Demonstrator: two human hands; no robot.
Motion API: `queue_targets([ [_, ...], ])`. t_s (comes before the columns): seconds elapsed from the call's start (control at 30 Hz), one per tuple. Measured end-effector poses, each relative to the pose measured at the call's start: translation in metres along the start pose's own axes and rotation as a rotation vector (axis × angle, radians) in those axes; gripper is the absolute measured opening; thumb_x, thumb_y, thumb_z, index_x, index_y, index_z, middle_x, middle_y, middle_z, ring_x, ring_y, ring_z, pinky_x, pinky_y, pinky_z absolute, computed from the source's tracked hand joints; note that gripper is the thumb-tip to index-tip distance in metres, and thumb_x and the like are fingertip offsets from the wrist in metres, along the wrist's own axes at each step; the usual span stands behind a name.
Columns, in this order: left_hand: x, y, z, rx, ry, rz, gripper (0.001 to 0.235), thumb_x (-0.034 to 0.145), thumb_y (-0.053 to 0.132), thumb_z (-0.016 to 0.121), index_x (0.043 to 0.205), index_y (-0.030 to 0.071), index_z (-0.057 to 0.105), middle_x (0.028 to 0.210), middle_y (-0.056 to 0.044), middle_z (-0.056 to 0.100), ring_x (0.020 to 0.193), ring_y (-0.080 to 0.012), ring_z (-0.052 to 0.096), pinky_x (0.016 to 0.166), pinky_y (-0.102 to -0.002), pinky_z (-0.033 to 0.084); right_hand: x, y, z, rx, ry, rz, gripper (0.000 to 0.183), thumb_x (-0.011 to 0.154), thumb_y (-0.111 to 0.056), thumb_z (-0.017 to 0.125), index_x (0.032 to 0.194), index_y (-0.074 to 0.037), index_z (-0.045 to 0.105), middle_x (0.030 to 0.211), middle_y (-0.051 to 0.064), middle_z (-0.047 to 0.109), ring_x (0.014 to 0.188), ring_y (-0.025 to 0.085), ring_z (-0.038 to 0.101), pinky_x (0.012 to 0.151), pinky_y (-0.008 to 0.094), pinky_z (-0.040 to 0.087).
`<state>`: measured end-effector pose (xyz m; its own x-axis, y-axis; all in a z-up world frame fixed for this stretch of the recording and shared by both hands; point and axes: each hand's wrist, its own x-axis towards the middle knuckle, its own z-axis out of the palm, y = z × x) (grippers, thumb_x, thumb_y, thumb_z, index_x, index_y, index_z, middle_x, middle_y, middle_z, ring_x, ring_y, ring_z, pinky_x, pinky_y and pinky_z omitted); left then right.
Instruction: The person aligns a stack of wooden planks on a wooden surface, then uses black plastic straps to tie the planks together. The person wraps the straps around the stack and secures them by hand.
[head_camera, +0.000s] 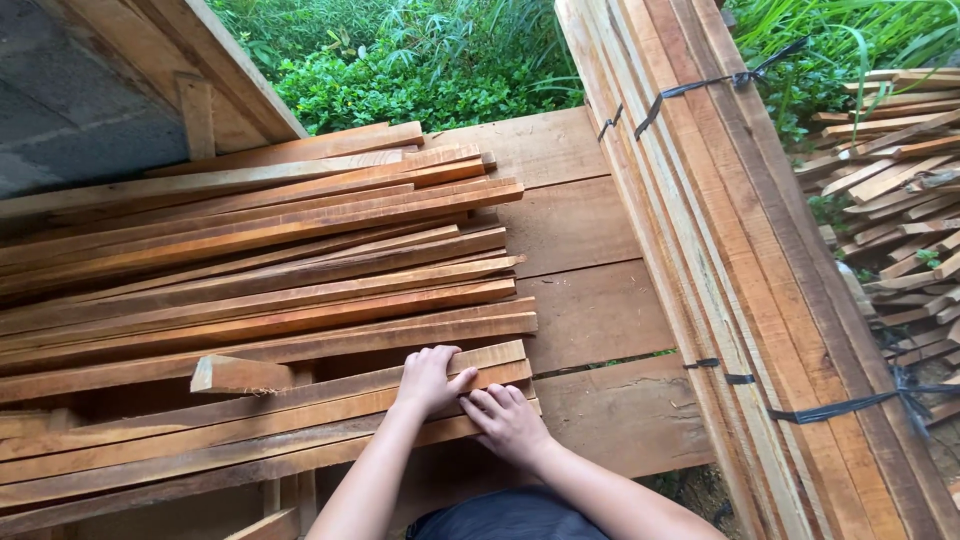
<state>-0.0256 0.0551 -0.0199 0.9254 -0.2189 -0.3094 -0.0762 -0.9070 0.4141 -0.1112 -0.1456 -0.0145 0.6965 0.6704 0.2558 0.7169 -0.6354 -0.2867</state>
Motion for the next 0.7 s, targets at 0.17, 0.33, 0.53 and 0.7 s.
queue_targets([
  [0.17,0.002,0.000,0.000,-0.010,-0.033,-0.005,0.057,0.085,0.058,0.069,0.124,0.016,0.069,0.120,-0.008,0.070,0.117,-0.0279,0.061,0.106,-0.044,0.042,-0.002,-0.001,0.002,-0.019,0.007,0.058,0.068,0.078,-0.036,0.078,0.140,-0.013,0.061,0.133,0.005,0.057,0.123,0.027,0.051,0.101,0.044,0.041],
  [0.33,0.001,-0.006,0.000,-0.022,-0.035,0.040,0.060,0.084,0.057,0.070,0.126,0.015,0.067,0.122,-0.009,0.069,0.119,-0.0285,0.060,0.105,-0.045,0.040,-0.002,-0.001,-0.007,-0.021,-0.006,0.080,0.066,0.079,-0.036,0.078,0.139,-0.013,0.061,0.132,0.004,0.058,0.120,0.025,0.051,0.096,0.043,0.042],
  [0.53,-0.001,-0.005,-0.002,-0.047,-0.050,0.019,0.061,0.084,0.058,0.069,0.127,0.016,0.067,0.120,-0.010,0.070,0.118,-0.0280,0.060,0.107,-0.045,0.040,-0.026,0.023,-0.023,-0.030,-0.087,0.119,0.065,0.078,-0.036,0.078,0.137,-0.014,0.061,0.130,0.002,0.058,0.119,0.024,0.051,0.095,0.044,0.040],
  [0.7,-0.008,0.010,-0.025,-0.004,-0.178,0.006,0.101,0.074,0.079,0.069,0.147,0.013,0.049,0.146,-0.014,0.054,0.139,-0.0310,0.046,0.118,-0.049,0.030,-0.064,0.055,-0.044,-0.145,-0.178,0.197,0.067,0.079,-0.034,0.077,0.141,-0.018,0.057,0.132,-0.001,0.058,0.123,0.020,0.051,0.092,0.043,0.039],
])
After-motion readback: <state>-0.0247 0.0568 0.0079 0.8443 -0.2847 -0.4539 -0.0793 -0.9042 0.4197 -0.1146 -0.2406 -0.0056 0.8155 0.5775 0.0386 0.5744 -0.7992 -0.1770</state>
